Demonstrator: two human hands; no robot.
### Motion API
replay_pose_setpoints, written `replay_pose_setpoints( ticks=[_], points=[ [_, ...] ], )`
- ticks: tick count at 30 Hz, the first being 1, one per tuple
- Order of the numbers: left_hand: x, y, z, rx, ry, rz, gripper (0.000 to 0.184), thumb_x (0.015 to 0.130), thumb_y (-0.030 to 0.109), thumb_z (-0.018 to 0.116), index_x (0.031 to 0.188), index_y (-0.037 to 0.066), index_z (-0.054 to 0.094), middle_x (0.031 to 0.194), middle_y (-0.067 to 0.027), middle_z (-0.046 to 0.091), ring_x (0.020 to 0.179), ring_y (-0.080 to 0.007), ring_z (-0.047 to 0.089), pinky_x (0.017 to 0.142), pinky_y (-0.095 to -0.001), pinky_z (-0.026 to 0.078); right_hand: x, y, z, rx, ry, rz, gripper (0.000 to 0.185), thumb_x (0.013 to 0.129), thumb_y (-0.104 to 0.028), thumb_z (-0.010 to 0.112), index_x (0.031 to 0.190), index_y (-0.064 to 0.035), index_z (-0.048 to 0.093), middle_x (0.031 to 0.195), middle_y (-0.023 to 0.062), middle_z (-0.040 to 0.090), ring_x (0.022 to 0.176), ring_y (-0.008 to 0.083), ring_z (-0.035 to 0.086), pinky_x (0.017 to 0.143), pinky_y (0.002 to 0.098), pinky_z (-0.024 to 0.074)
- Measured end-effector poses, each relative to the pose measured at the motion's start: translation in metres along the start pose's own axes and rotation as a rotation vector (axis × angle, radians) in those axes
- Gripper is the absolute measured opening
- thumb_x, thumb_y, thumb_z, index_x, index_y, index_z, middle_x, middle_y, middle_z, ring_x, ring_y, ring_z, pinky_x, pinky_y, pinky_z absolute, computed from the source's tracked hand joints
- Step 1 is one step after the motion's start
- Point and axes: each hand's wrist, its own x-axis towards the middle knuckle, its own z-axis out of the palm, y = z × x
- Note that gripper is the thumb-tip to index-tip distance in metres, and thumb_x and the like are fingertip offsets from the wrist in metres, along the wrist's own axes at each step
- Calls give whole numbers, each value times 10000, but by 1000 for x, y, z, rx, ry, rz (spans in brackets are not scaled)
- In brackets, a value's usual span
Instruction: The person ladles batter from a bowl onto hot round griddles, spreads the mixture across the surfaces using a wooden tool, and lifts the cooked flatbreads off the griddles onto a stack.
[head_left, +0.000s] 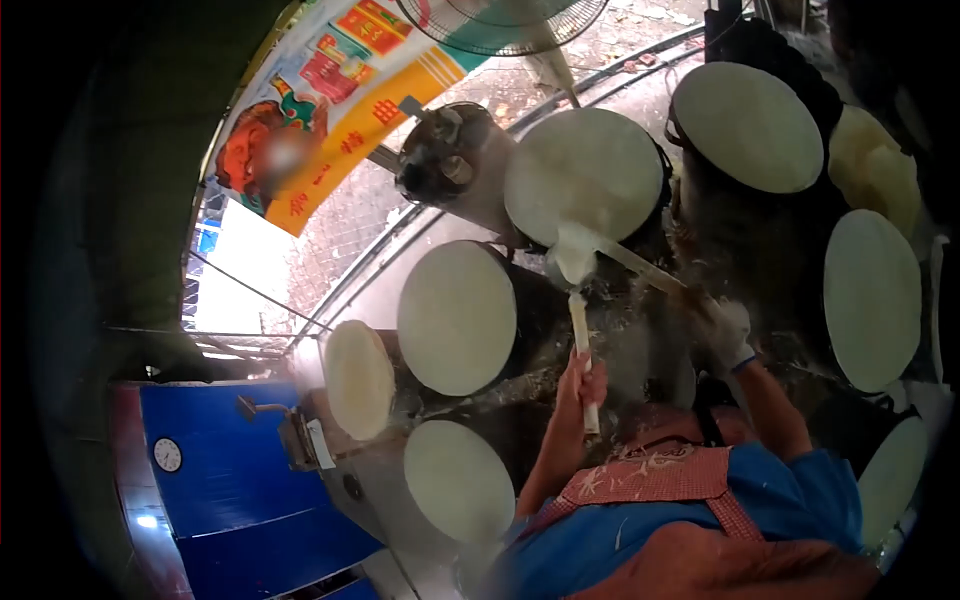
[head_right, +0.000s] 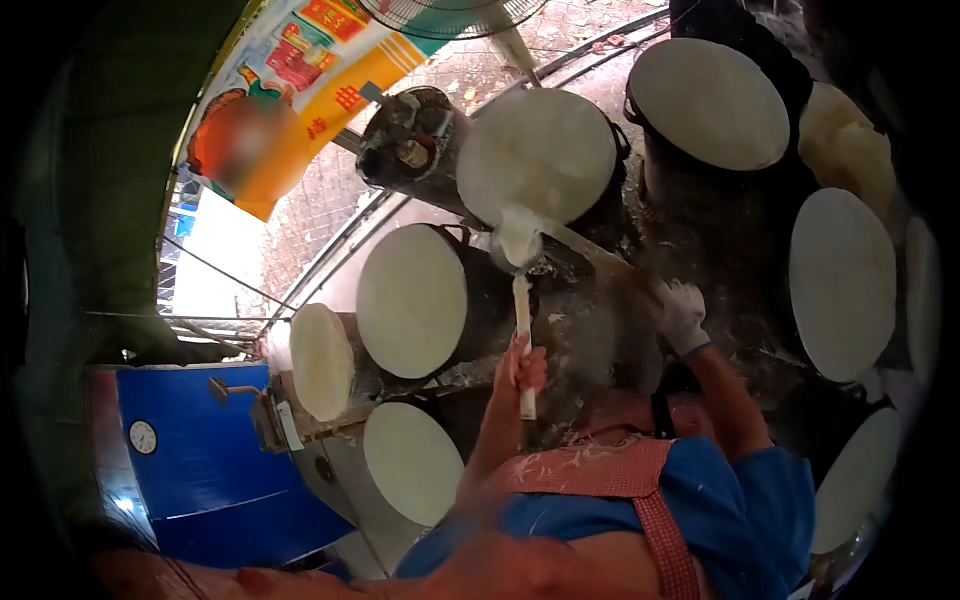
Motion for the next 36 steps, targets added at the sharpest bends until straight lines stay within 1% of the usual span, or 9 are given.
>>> replay_pose_setpoints(
  ticks=[2,5,7,12,16,18,20,23,36],
  points=[
    [10,-6,-6,-581,-106,-250,207,973,255,411,1092,105,490,620,8,348,400,-65,310,321,-245,301,-15,-2,-9,36,107,55,191,738,-271,648,873,-135,659,706,125,602,613,287,572,577,409,456],
    [-10,-17,15,-663,-331,-392,226,974,238,399,1118,76,466,656,-13,374,412,-72,330,331,-248,334,-47,-1,-41,32,-10,125,268,746,-244,664,959,-83,646,737,128,623,645,304,596,574,393,470],
    [-14,-37,10,-563,-412,-576,358,946,344,444,682,110,385,515,24,364,387,-79,349,328,-244,290,-73,12,-69,35,-26,257,269,747,-247,683,948,-72,641,782,129,642,701,309,623,604,377,494],
    [-54,-114,-19,143,-649,-340,364,933,436,437,688,166,443,441,57,261,331,-79,250,327,-243,277,-163,60,-159,203,216,686,297,784,-281,673,972,-52,647,855,158,655,776,302,641,674,362,496],
    [-80,-178,36,-123,-200,-484,355,944,399,419,721,123,439,450,36,288,351,-101,266,346,-255,292,-240,101,-257,269,269,942,315,814,-276,637,1030,-46,635,913,152,659,837,260,647,722,342,495],
    [-87,-206,34,-416,-222,-798,358,942,348,440,683,105,396,458,16,326,368,-115,298,375,-254,301,-339,133,-274,-129,281,935,351,842,-306,591,1100,-70,612,961,166,648,859,275,642,736,356,491],
    [-65,-231,16,-505,-355,-1075,355,941,291,461,661,94,369,460,6,345,374,-119,314,392,-250,314,-389,149,-299,41,638,1186,311,845,-293,584,1049,-63,634,901,178,648,847,349,623,746,372,482],
    [-53,-255,-7,-436,-169,-1043,342,945,274,459,663,104,369,468,3,359,367,-113,311,392,-250,316,-454,157,-330,-285,399,1320,276,858,-270,558,987,-37,630,841,196,636,819,376,607,720,409,475],
    [-58,-251,61,-359,-5,-775,353,920,304,499,656,99,384,469,9,374,356,-103,325,335,-232,292,-494,123,-354,-336,-20,727,346,684,-281,706,945,-71,620,720,144,624,636,328,600,584,435,459]
  ],
)
